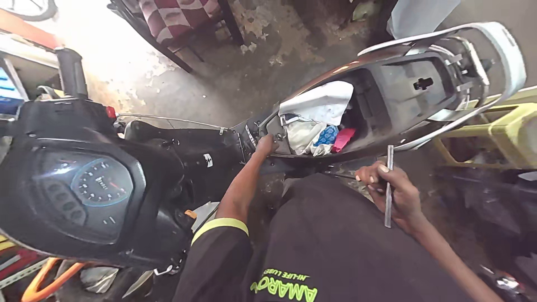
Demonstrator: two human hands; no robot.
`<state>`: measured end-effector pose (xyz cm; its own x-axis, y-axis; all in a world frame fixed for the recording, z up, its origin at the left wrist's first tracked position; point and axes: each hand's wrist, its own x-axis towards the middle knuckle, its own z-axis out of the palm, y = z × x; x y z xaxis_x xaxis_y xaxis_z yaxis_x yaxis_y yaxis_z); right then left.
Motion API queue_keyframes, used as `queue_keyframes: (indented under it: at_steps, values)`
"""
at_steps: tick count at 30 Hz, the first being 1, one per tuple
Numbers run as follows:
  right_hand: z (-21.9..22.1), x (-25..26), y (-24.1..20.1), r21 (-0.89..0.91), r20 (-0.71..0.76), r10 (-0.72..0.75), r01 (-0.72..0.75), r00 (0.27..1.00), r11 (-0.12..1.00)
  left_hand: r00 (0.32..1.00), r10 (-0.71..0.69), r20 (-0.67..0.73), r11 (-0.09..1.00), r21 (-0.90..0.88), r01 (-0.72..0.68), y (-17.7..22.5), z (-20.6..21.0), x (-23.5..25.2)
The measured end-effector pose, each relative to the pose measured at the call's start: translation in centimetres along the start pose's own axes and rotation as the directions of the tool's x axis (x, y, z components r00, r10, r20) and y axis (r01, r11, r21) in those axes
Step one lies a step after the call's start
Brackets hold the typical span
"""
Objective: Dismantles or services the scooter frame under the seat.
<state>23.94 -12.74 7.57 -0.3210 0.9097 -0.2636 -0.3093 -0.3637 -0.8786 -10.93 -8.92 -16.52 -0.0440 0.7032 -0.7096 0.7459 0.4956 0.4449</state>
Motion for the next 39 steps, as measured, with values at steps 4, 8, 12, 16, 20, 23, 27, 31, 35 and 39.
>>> queue_keyframes:
  at_steps: [4,8,12,16,20,23,27,31,35,39]
  values:
    - [-0.7,-0.4,-0.6,0.004,-0.02,-0.047,0.047,0.999,0.999,0.987,0.078,-0.141,0.474,-0.866,-0.161,-0.1,2.1,-1.7]
    - [-1.6,-1.2,-0.7,0.005,-0.078,-0.075,0.075,0.994,0.997,0.992,0.063,-0.107,0.029,-0.994,-0.109,-0.8,4.3,-3.1]
    - [-1.9,-1.5,-0.4,0.01,-0.087,-0.079,0.08,0.993,0.997,0.948,-0.252,-0.194,0.535,-0.845,-0.03,-0.2,3.8,-1.0]
    - [-1.6,-1.7,-0.1,0.042,-0.085,-0.068,0.072,0.994,0.997,0.903,-0.391,-0.178,0.774,-0.594,0.218,1.9,2.5,1.3]
    - [-1.9,-1.9,0.2,0.035,-0.086,-0.062,0.066,0.994,0.997,0.913,-0.379,-0.15,0.821,-0.51,0.257,3.0,1.7,1.4]
    - [-1.9,-2.1,0.4,0.05,-0.11,-0.085,0.091,0.99,0.995,0.915,-0.379,-0.137,0.822,-0.505,0.264,1.8,0.5,0.9]
    - [-1.6,-2.2,0.4,0.06,-0.137,-0.111,0.12,0.984,0.991,0.925,-0.366,-0.102,0.761,-0.605,0.234,-1.9,-0.5,-0.6]
    - [-0.8,-1.5,0.7,0.047,-0.109,-0.092,0.098,0.99,0.994,0.929,-0.344,-0.134,0.811,-0.542,0.222,-5.7,-0.3,-1.1]
    - [1.3,0.3,1.2,0.002,-0.008,-0.037,0.037,0.999,0.999,0.909,-0.359,-0.212,0.847,-0.483,0.222,-5.2,0.0,-1.5]
    - [4.7,2.3,-0.2,-0.015,0.15,-0.069,0.072,0.986,0.997,0.883,-0.38,-0.275,0.816,-0.549,0.18,-4.9,0.7,-2.8]
